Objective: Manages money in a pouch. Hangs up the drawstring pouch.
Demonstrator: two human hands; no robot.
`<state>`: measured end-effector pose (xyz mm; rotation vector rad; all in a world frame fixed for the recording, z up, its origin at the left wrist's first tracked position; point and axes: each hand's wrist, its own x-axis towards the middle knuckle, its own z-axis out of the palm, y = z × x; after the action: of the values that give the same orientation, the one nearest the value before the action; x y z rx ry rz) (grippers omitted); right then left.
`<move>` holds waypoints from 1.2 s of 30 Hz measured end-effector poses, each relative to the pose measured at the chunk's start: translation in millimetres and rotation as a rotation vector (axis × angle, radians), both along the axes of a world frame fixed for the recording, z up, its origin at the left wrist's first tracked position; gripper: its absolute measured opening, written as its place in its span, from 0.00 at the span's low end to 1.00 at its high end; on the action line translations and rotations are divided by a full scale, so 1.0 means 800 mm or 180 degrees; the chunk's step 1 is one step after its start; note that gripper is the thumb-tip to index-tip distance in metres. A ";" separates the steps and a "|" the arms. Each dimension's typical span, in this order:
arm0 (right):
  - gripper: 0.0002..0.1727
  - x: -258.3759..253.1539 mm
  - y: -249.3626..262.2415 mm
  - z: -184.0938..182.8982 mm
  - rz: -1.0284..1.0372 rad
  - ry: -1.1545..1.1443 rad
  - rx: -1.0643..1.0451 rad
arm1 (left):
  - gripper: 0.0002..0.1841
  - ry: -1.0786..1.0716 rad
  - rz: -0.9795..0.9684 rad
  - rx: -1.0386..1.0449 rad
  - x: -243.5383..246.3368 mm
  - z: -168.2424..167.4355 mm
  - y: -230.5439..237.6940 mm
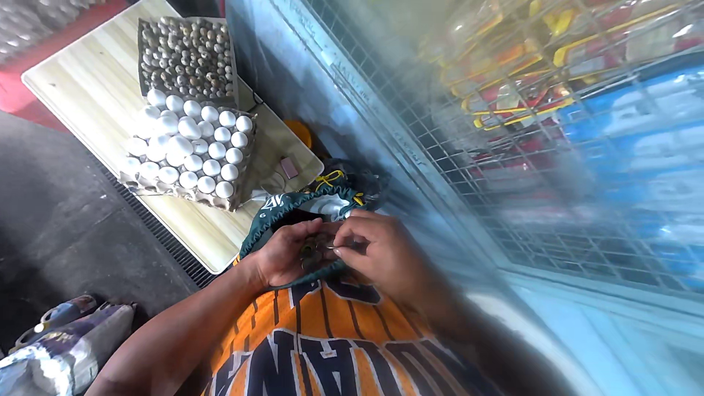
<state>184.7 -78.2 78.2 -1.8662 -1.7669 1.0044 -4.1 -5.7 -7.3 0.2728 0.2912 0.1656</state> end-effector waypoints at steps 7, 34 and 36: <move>0.05 0.009 0.006 0.003 -0.0964 0.1108 -0.0069 | 0.25 0.0095 0.0015 0.0062 0.000 0.002 0.002; 0.16 0.017 -0.002 -0.023 -0.0761 0.1401 0.0287 | 0.20 0.2087 -0.0708 0.3747 0.016 0.024 0.010; 0.16 0.020 -0.009 -0.024 -0.0771 0.1502 0.0272 | 0.20 0.2056 -0.0817 0.3832 0.015 0.023 0.011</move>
<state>200.5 -85.5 59.1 -1.5785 -1.2581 1.1384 7.6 2.9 11.2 1.5662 0.7751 -0.0287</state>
